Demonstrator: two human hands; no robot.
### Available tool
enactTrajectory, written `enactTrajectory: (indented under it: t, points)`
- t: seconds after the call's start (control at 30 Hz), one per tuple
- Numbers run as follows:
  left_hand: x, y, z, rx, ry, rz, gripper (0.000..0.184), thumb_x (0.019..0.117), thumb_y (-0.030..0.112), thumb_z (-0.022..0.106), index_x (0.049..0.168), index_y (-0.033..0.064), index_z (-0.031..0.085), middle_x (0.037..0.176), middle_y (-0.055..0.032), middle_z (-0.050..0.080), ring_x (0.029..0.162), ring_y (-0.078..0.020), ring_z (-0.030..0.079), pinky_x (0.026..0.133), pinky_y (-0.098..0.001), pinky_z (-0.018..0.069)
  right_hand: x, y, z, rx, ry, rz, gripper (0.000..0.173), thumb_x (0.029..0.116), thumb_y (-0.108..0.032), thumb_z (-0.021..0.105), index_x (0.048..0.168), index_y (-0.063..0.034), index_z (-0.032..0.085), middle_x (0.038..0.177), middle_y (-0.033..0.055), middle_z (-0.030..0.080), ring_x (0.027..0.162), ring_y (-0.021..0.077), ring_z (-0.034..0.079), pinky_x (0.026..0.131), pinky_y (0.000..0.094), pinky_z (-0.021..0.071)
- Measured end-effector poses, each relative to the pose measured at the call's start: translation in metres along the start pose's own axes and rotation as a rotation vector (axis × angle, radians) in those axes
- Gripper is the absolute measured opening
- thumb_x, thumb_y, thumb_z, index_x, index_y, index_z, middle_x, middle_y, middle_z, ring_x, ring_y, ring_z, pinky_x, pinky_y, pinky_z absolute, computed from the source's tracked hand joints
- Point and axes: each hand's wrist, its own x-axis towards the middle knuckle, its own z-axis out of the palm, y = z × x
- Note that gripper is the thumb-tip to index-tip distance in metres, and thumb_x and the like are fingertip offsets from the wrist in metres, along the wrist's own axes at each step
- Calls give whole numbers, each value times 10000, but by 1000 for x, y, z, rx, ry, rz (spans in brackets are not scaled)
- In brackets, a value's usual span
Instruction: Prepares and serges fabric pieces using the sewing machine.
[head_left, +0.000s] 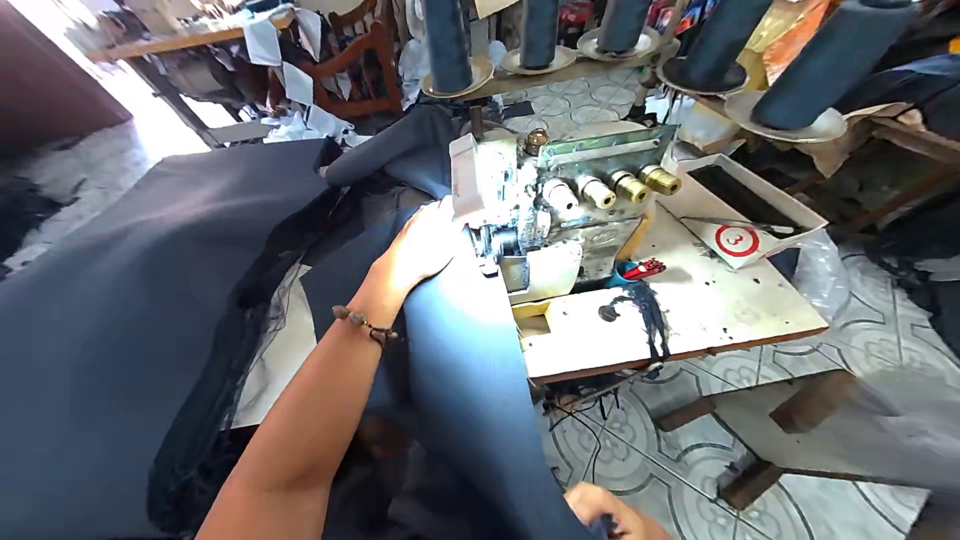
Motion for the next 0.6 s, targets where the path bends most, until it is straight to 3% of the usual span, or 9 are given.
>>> enactTrajectory:
  t: [0.03, 0.13, 0.27, 0.37, 0.43, 0.5, 0.6]
  points:
    - [13, -4, -2, 25, -22, -6, 477, 1104, 231, 397, 1455, -88, 450, 1390, -308, 560, 1350, -420, 528, 1151, -552, 386, 3, 4, -3, 16, 45, 14, 142, 1056, -228, 548, 1051, -123, 645, 979, -111, 676, 966, -106, 597, 852, 117, 488]
    - [28, -4, -12, -29, 30, -5, 365, 1058, 133, 512, 1328, -111, 538, 1263, -322, 618, 1247, -441, 589, 1078, -568, 432, 13, 17, -9, -56, 208, 30, 162, 1045, -255, 563, 1146, -226, 686, 1052, -193, 701, 996, -130, 610, 881, 118, 510]
    - [70, -26, -5, 22, 132, -122, 436, 1057, 264, 530, 1417, 18, 508, 1293, -252, 639, 1218, -424, 626, 1002, -619, 496, 36, 28, -13, -148, 468, 75, 175, 1007, -259, 601, 1115, -271, 738, 1019, -189, 730, 948, -93, 650, 862, 167, 553]
    - [71, -22, -15, 71, 255, -120, 457, 1016, 222, 606, 1424, 29, 539, 1367, -256, 595, 1260, -468, 571, 972, -655, 467, 54, 30, -12, -151, 628, 97, 178, 975, -211, 615, 1089, -234, 749, 1005, -152, 748, 935, -50, 677, 870, 213, 573]
    - [32, 0, -27, 1, 272, -172, 467, 1029, 228, 600, 1439, 24, 509, 1425, -272, 535, 1289, -478, 545, 996, -666, 462, 64, 28, -11, -119, 705, 108, 183, 967, -136, 591, 1070, -180, 735, 972, -125, 748, 905, -22, 687, 856, 234, 581]
    - [-43, 13, -25, -75, 290, -181, 568, 1027, 355, 616, 1424, -22, 470, 1437, -303, 501, 1261, -476, 566, 993, -648, 492, 71, 25, -12, -101, 746, 126, 196, 967, -68, 550, 1043, -137, 717, 941, -108, 745, 880, -10, 690, 847, 238, 585]
    - [-171, -3, 24, -111, 300, -230, 851, 786, 474, 840, 1320, -114, 533, 1341, -354, 547, 1194, -513, 582, 964, -661, 501, 78, 19, -22, -134, 700, 147, 185, 968, -47, 535, 1045, -101, 694, 940, -100, 736, 894, -14, 684, 866, 237, 581]
